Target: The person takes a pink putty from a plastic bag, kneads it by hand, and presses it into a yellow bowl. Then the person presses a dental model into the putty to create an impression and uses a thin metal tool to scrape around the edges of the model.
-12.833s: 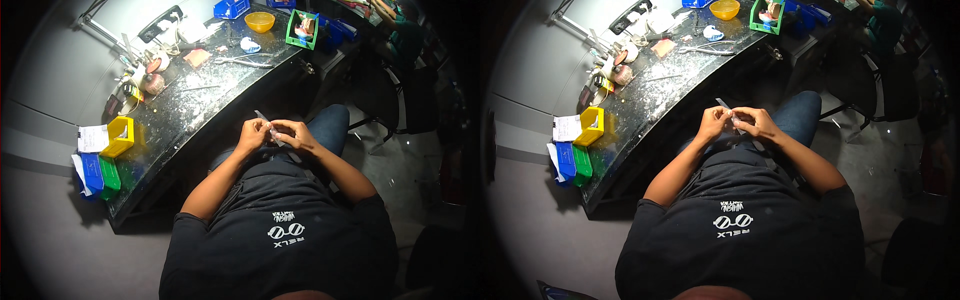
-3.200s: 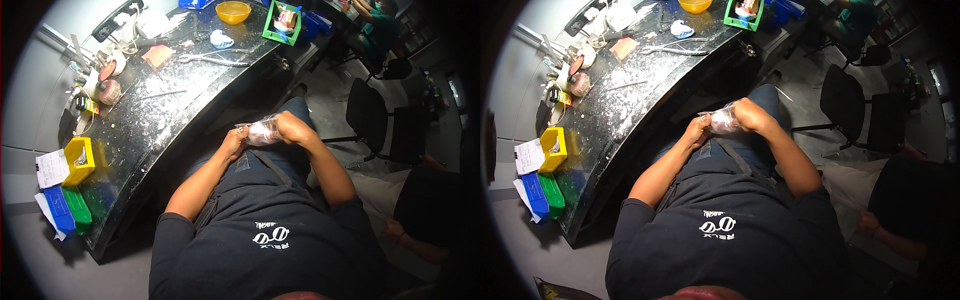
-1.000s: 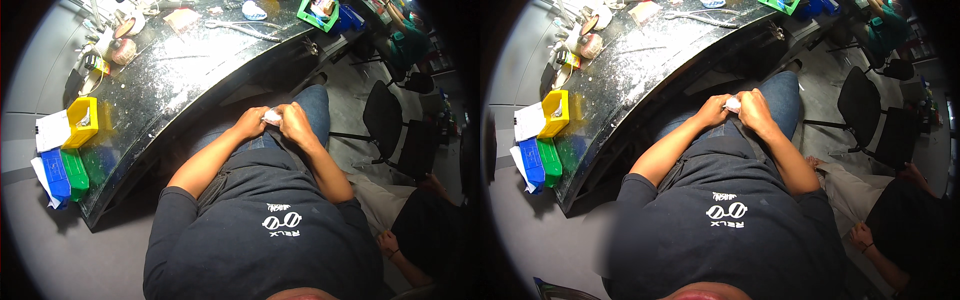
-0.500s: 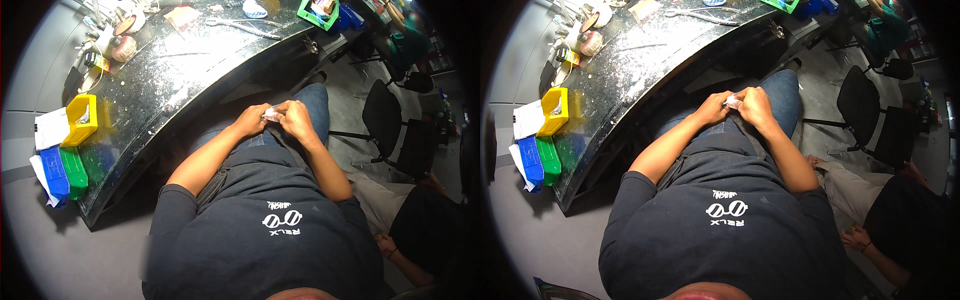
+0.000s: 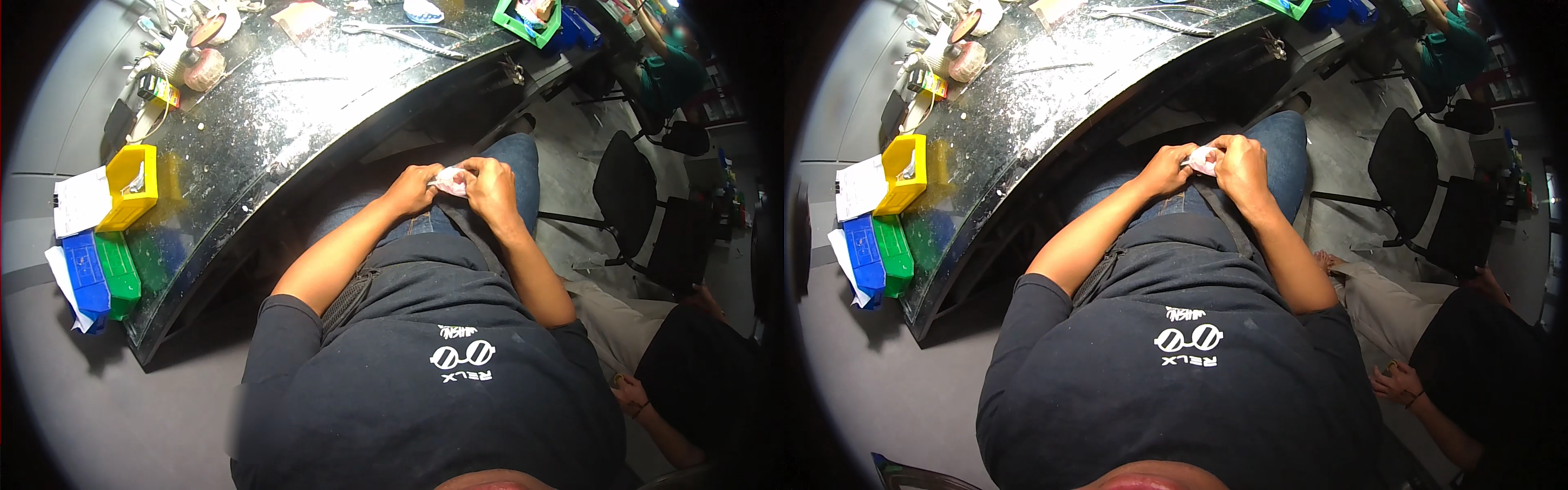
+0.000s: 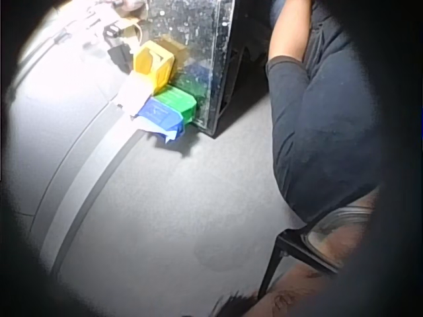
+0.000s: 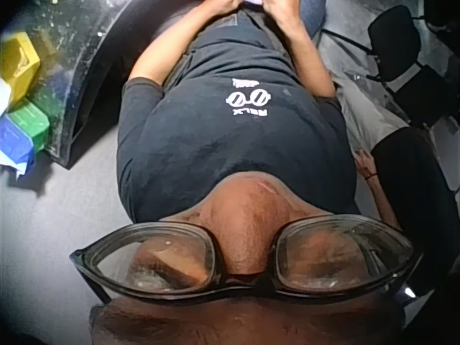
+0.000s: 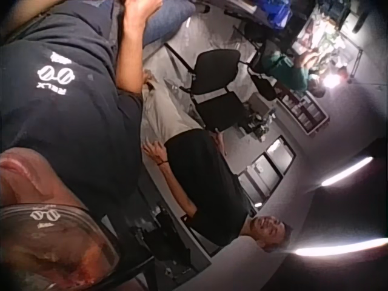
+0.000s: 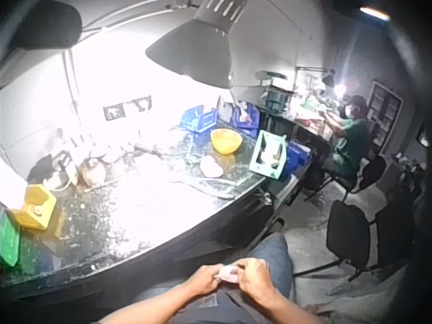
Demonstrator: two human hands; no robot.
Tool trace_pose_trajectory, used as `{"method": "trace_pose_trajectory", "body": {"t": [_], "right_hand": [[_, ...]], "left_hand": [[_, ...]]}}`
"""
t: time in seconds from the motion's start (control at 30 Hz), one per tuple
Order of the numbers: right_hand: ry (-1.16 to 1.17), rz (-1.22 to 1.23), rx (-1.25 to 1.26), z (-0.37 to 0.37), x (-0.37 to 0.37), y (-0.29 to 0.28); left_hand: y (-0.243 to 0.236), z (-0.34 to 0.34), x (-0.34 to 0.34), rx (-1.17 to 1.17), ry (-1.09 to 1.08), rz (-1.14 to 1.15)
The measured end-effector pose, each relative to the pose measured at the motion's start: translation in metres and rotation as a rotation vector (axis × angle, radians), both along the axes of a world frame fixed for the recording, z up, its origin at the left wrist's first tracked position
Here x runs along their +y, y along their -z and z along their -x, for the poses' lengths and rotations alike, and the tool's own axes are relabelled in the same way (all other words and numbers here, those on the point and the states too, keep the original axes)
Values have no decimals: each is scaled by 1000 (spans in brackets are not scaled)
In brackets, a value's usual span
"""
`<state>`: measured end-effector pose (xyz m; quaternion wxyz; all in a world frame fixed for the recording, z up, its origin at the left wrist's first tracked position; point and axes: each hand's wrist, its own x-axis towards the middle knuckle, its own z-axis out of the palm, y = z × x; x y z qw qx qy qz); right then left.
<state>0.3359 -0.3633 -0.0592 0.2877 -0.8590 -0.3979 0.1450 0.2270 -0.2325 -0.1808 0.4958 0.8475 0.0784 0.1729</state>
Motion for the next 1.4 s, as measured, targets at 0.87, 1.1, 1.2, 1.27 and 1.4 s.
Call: {"method": "trace_pose_trajectory", "body": {"t": [0.87,1.1,1.2,1.27,1.4], "right_hand": [[-458,7,-47,-27,-3,7],[-506,189,-216,-26,5,-3],[-564,134,-242,-31,1,1],[-589,151,-253,-32,-1,-2],[-615,216,-314,-29,-2,-11]], "left_hand": [[13,-2,5,84,-15,262],[13,-1,5,98,0,361],[11,-1,5,117,2,324],[10,0,4,172,-13,267],[7,1,5,156,-11,200]]}}
